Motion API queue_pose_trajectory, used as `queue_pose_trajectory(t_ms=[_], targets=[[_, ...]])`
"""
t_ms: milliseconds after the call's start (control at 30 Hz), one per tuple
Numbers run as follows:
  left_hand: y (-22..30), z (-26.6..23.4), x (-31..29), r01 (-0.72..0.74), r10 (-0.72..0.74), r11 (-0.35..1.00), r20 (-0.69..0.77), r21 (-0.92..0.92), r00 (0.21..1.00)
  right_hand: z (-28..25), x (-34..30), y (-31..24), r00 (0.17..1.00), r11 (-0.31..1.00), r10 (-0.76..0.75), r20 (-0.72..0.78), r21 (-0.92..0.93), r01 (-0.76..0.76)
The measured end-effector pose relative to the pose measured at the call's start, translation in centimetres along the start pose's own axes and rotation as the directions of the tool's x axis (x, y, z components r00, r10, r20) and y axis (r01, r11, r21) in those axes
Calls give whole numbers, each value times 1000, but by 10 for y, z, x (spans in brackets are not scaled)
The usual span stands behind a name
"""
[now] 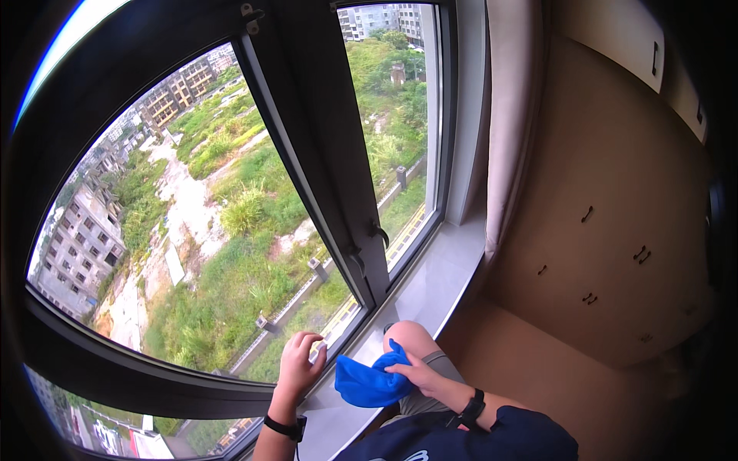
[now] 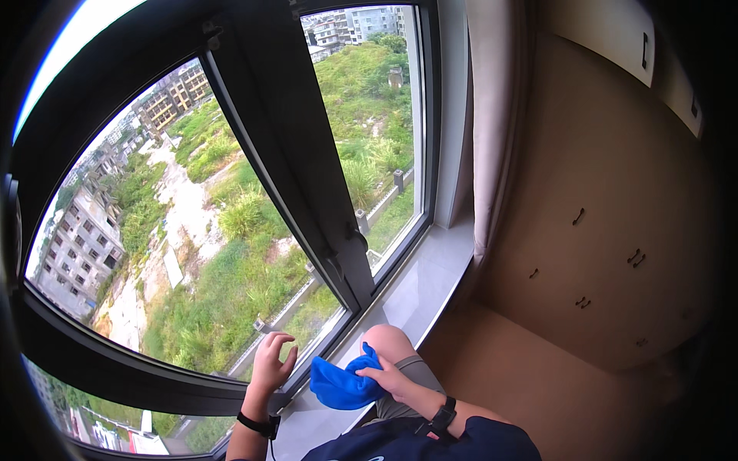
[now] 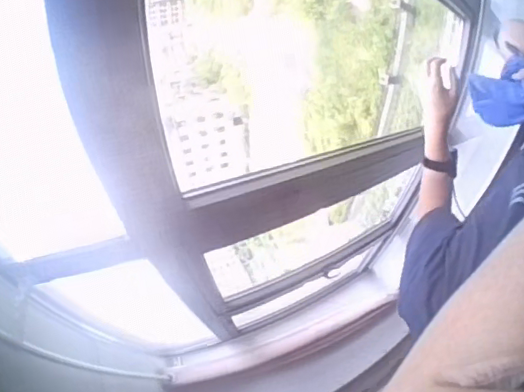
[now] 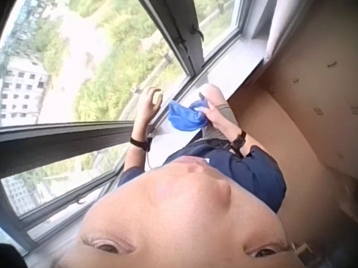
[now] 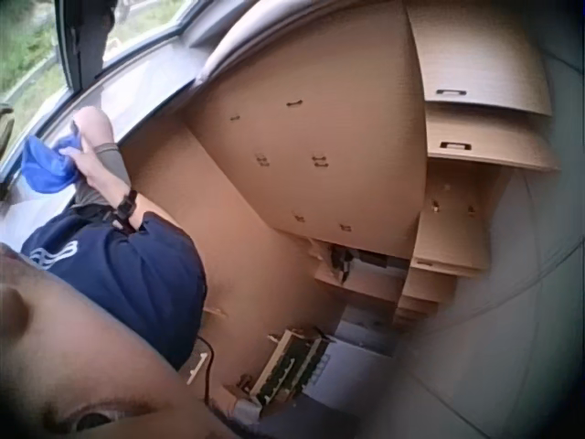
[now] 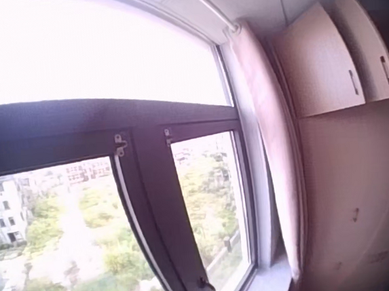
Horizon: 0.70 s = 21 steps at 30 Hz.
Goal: The person wipes the glass and the frame of a window using a blue cloth, reaching across different sections of the window and the ledge.
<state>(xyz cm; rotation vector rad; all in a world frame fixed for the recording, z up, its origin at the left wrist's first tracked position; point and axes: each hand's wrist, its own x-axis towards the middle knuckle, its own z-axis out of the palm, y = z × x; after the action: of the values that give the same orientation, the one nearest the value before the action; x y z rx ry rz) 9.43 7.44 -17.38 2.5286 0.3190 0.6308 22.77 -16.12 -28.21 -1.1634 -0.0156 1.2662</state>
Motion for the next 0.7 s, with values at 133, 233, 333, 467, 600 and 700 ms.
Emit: queue_pose_trajectory(t_ms=[133, 233, 333, 467, 600, 700], targets=[[-11, 47, 80, 283, 54, 653, 415, -703, 908, -63, 27, -84, 946, 895, 292, 144, 309, -323], [22, -4, 200, 244, 357, 670, 592, -701, 722, -69, 32, -226, 995, 825, -99, -17, 557, 91], [60, -56, 298, -33, 323, 775, 351, -631, 879, -20, 22, -380, 511, 573, -765, -392, -53, 818], [95, -93, 322, 221, -17, 757, 320, -615, 947, 4, 23, -476, 671, 692, -587, -453, 150, 706], [118, -129, 353, 273, -7, 808, 455, -522, 891, 10, 36, -507, 974, 760, -200, -107, 611, 223], [145, -144, 382, 46, 128, 904, 370, -426, 920, 50, 17, -510, 992, 739, -123, -16, 666, 103]])
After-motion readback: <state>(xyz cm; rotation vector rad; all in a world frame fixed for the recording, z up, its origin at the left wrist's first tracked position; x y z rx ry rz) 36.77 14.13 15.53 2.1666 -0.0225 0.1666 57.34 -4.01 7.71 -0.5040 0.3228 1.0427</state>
